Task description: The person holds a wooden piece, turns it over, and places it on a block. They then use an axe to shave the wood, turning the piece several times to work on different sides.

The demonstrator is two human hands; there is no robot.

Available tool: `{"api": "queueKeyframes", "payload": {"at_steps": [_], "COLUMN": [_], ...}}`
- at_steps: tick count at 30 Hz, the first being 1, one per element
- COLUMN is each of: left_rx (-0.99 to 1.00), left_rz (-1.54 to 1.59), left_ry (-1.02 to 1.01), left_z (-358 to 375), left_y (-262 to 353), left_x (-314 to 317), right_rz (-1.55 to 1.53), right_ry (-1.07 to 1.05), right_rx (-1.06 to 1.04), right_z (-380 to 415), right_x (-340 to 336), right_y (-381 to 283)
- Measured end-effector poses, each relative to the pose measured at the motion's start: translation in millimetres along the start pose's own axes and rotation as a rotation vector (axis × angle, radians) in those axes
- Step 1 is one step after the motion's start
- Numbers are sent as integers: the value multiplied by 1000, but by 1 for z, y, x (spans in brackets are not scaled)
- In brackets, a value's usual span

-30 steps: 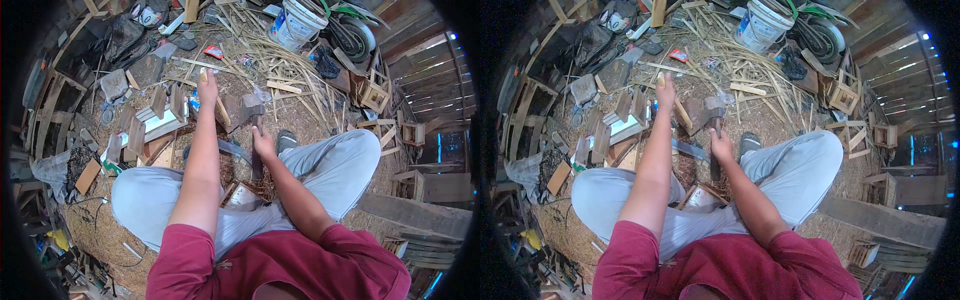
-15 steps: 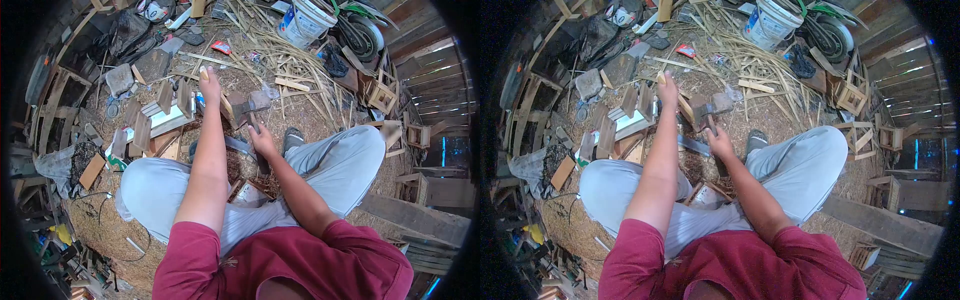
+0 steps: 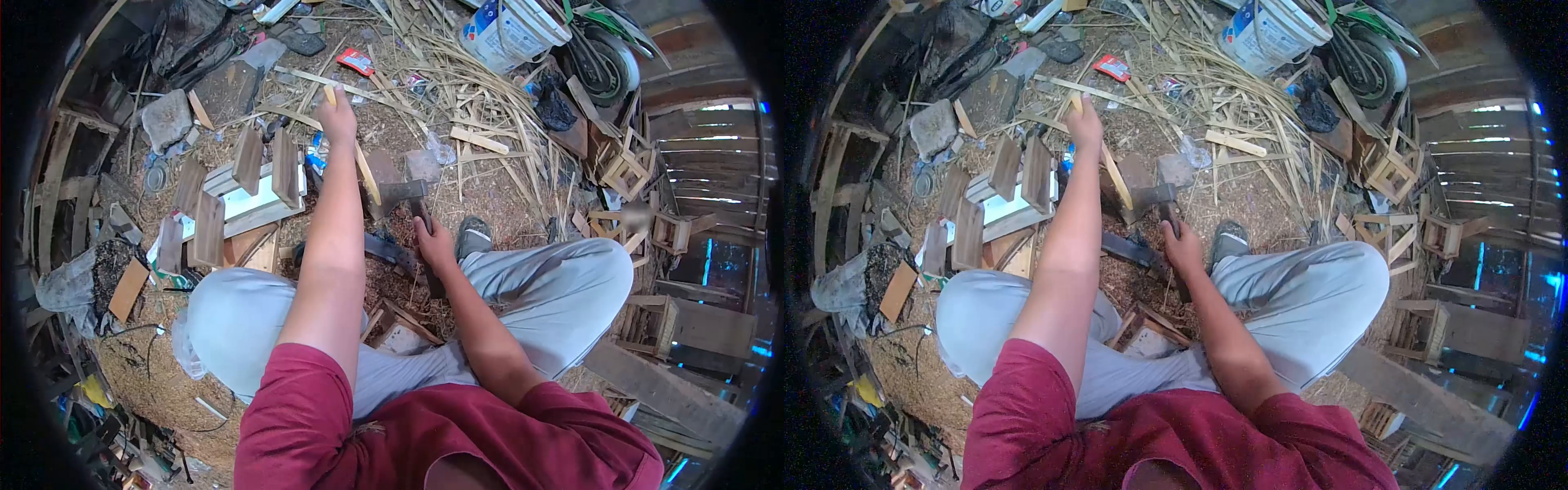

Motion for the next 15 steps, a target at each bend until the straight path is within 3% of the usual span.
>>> {"api": "queueKeyframes", "payload": {"at_steps": [5, 9, 14, 15], "left_rx": [-98, -221, -248, -262], "left_rz": [-2, -46, -62, -98], "left_ry": [44, -69, -66, -74], "left_z": [-7, -14, -16, -17], "left_y": [-12, -41, -55, -60], "left_x": [15, 32, 38, 39], "right_rz": [101, -98, -531, -495], "right_ry": [49, 51, -172, -216], "right_rx": [-65, -11, 130, 154], "right_z": [-7, -12, 6, 4], "right_x": [-11, -18, -14, -11], "right_y": [-8, -16, -69, -57]}}
Point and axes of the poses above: each hand's wrist, its own z-axis away from the middle knuckle, its own x-axis out of the palm, y = z × x, the point moved 8 cm from there along -z, towards the middle knuckle, and after that the axes turned 2 degrees about x, right-handed, at the moved point
